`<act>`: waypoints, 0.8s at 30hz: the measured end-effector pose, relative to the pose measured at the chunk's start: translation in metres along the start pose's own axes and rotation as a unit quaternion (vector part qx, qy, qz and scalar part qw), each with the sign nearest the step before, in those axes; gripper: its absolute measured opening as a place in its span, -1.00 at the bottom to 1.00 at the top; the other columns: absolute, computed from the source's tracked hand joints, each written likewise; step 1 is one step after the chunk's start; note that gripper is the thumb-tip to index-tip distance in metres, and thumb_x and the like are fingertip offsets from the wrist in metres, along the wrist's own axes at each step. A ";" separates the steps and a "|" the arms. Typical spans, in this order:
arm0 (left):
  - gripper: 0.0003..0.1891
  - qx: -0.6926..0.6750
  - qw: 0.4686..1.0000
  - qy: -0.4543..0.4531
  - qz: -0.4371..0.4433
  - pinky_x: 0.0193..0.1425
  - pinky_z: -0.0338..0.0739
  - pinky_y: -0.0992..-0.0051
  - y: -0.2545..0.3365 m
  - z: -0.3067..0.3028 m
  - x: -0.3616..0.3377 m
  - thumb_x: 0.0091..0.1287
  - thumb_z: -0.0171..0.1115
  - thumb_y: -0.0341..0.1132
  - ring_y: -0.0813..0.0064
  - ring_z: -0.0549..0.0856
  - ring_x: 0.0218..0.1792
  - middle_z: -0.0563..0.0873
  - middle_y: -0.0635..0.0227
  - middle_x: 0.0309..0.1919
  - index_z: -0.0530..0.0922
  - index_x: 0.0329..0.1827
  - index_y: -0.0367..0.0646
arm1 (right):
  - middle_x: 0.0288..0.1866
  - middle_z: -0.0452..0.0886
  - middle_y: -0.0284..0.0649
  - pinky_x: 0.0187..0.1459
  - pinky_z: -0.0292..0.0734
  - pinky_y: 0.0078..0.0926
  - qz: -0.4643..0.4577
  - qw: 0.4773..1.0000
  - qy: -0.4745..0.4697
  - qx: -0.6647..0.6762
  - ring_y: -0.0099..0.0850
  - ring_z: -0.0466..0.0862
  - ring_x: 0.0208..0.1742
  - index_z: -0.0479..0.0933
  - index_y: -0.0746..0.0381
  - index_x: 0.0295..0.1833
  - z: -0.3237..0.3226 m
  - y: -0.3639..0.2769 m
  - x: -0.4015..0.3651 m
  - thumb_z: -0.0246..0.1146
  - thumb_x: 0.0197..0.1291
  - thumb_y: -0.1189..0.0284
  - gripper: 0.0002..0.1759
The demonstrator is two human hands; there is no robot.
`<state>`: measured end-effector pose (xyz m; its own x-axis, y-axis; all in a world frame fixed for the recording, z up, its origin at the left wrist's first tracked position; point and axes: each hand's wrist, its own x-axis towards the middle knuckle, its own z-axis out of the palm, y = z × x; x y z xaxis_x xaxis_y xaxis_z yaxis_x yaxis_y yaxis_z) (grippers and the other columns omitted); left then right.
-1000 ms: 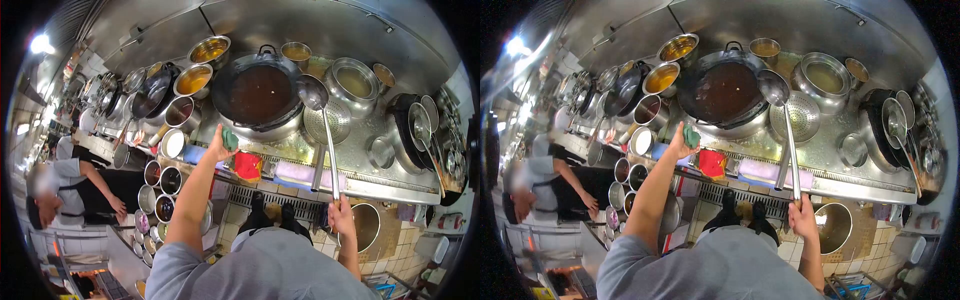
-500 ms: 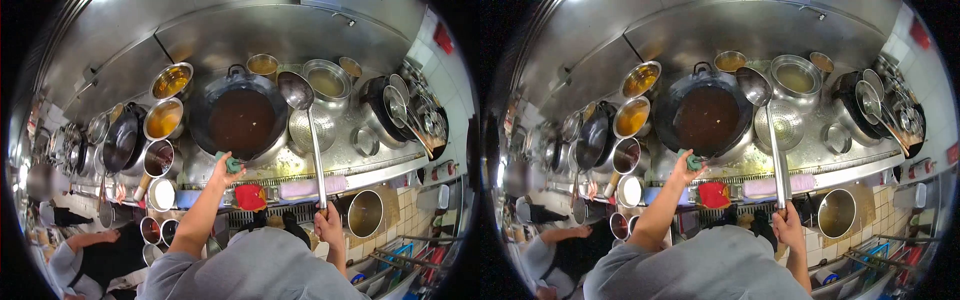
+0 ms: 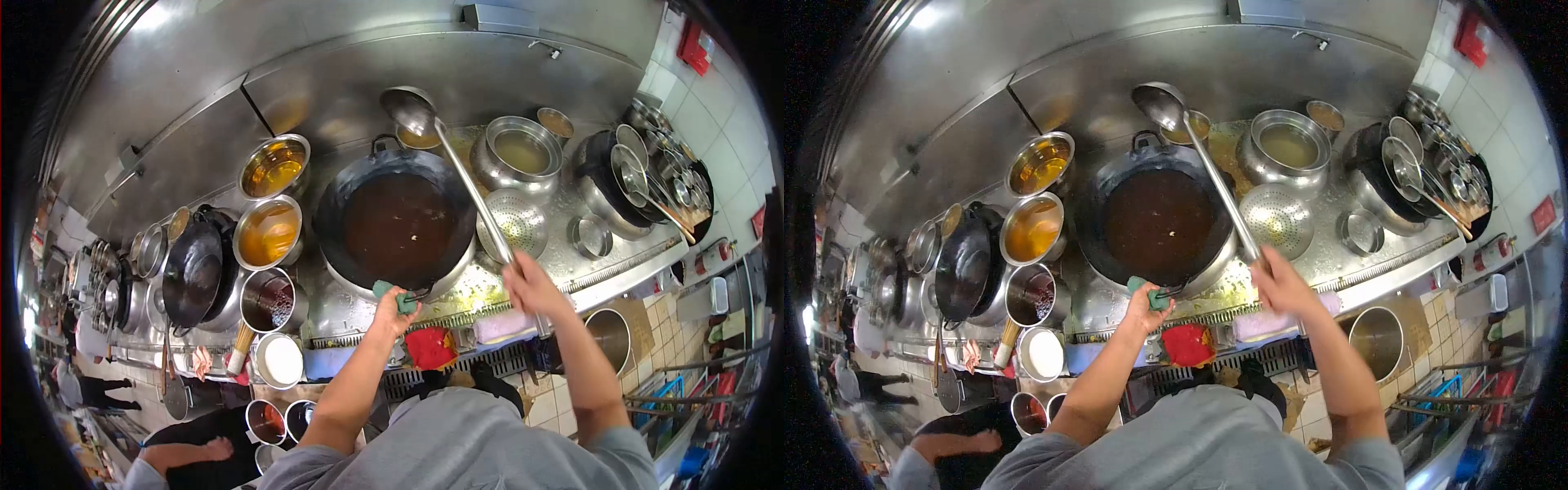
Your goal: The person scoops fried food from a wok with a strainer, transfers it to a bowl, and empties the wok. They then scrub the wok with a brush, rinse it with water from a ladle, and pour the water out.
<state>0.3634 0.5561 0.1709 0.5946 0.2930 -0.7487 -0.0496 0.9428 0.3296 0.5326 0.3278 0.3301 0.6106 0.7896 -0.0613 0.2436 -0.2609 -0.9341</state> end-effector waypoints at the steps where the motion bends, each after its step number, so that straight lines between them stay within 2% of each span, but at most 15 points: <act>1: -0.83 -0.005 1.000 -0.008 0.016 -0.20 0.53 0.33 -0.005 -0.003 0.002 0.06 0.11 -0.38 0.34 0.49 -0.32 0.51 0.24 -0.35 0.37 -0.30 -0.16 | -0.57 0.40 -0.28 -0.46 0.40 -0.45 -0.063 0.989 0.045 -0.128 -0.41 0.48 -0.54 0.28 0.30 0.09 -0.001 0.006 0.029 0.07 0.23 0.35 -0.63; 2: -0.83 -0.004 1.000 -0.008 0.009 -0.20 0.53 0.33 -0.007 0.000 -0.001 0.06 0.11 -0.38 0.34 0.49 -0.32 0.51 0.24 -0.35 0.37 -0.30 -0.16 | -0.43 0.51 -0.10 -0.28 0.41 -0.28 -0.028 0.978 0.028 -0.204 -0.17 0.55 -0.35 0.33 0.31 -0.04 -0.008 -0.008 0.055 0.09 0.21 0.30 -0.67; 4: -0.84 -0.024 0.998 -0.022 0.057 -0.26 0.48 0.36 -0.009 0.005 -0.012 0.06 0.13 -0.35 0.40 0.49 -0.31 0.51 0.30 -0.36 0.38 -0.31 -0.10 | -0.28 0.55 0.03 -0.21 0.42 -0.20 -0.055 0.957 0.023 -0.283 -0.04 0.56 -0.21 0.34 0.31 -0.13 -0.009 -0.032 0.097 0.08 0.19 0.32 -0.73; 5: -0.84 -0.025 0.998 -0.020 0.053 -0.26 0.48 0.36 -0.012 0.001 -0.013 0.06 0.13 -0.35 0.40 0.49 -0.31 0.51 0.30 -0.36 0.38 -0.31 -0.10 | -0.25 0.56 0.04 -0.17 0.42 -0.17 -0.061 0.944 0.022 -0.323 -0.02 0.56 -0.17 0.34 0.31 -0.13 -0.005 -0.036 0.111 0.08 0.18 0.33 -0.73; 8: -0.82 -0.039 0.996 -0.017 0.073 -0.44 0.46 0.40 -0.014 0.000 -0.007 0.06 0.13 -0.37 0.43 0.50 -0.44 0.49 0.33 -0.45 0.38 -0.27 -0.07 | -0.22 0.57 0.05 -0.13 0.43 -0.14 -0.055 0.914 0.006 -0.402 -0.01 0.56 -0.13 0.37 0.31 -0.13 -0.003 -0.055 0.156 0.08 0.17 0.34 -0.73; 10: -0.82 -0.031 0.997 -0.015 0.075 -0.42 0.46 0.39 -0.018 -0.001 -0.012 0.06 0.13 -0.36 0.43 0.50 -0.42 0.50 0.34 -0.44 0.39 -0.28 -0.06 | -0.21 0.57 0.05 -0.12 0.44 -0.14 -0.033 0.899 -0.017 -0.437 -0.02 0.57 -0.13 0.39 0.32 -0.13 0.002 -0.066 0.169 0.08 0.16 0.34 -0.73; 13: -0.84 -0.022 0.996 -0.018 0.086 -0.35 0.45 0.37 -0.020 0.005 -0.029 0.07 0.14 -0.33 0.44 0.48 -0.35 0.49 0.35 -0.39 0.40 -0.29 -0.04 | -0.24 0.58 0.07 -0.17 0.46 -0.16 0.004 0.885 -0.060 -0.462 -0.02 0.58 -0.18 0.43 0.34 -0.15 0.003 -0.091 0.173 0.07 0.15 0.36 -0.74; 15: -0.86 -0.021 0.996 -0.015 0.084 -0.30 0.45 0.36 -0.023 0.004 -0.032 0.10 0.13 -0.31 0.44 0.46 -0.31 0.47 0.36 -0.35 0.40 -0.30 -0.03 | -0.34 0.60 0.05 -0.27 0.50 -0.20 -0.020 0.876 -0.089 -0.474 -0.05 0.62 -0.33 0.45 0.36 -0.17 0.003 -0.101 0.169 0.06 0.15 0.38 -0.74; 16: -0.85 -0.028 0.995 -0.008 0.092 -0.31 0.44 0.36 -0.024 0.002 -0.031 0.09 0.14 -0.31 0.43 0.45 -0.32 0.47 0.36 -0.35 0.39 -0.30 -0.03 | -0.49 0.57 0.02 -0.43 0.50 -0.23 0.022 0.883 -0.120 -0.453 -0.14 0.60 -0.54 0.43 0.37 -0.19 0.002 -0.106 0.168 0.05 0.14 0.41 -0.77; 20: -0.81 -0.038 0.995 -0.003 0.092 -0.35 0.42 0.37 -0.031 -0.004 -0.041 0.05 0.17 -0.32 0.40 0.44 -0.34 0.46 0.37 -0.35 0.38 -0.29 -0.04 | -0.61 0.53 -0.04 -0.57 0.44 -0.26 0.056 0.891 -0.167 -0.418 -0.25 0.55 -0.67 0.40 0.36 -0.20 -0.005 -0.116 0.160 0.05 0.13 0.43 -0.79; 22: -0.80 -0.037 0.994 0.002 0.099 -0.38 0.41 0.41 -0.030 0.004 -0.052 0.03 0.18 -0.32 0.42 0.44 -0.36 0.46 0.36 -0.39 0.37 -0.30 -0.05 | -0.67 0.38 -0.22 -0.70 0.35 -0.38 0.074 0.874 -0.190 -0.441 -0.39 0.43 -0.75 0.33 0.27 -0.14 -0.010 -0.121 0.154 0.04 0.20 0.43 -0.83; 24: -0.81 -0.035 0.994 -0.003 0.100 -0.39 0.41 0.43 -0.032 0.003 -0.054 0.03 0.18 -0.33 0.43 0.44 -0.38 0.46 0.36 -0.41 0.38 -0.32 -0.06 | -0.68 0.43 -0.16 -0.68 0.36 -0.33 0.049 0.880 -0.191 -0.431 -0.34 0.47 -0.73 0.35 0.31 -0.17 -0.020 -0.121 0.148 0.03 0.16 0.44 -0.82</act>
<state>0.3350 0.5099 0.2024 0.5715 0.4750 -0.6691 -0.2227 0.8746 0.4306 0.6088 0.4646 0.4412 0.4029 0.8255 -0.3954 0.7859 -0.5334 -0.3127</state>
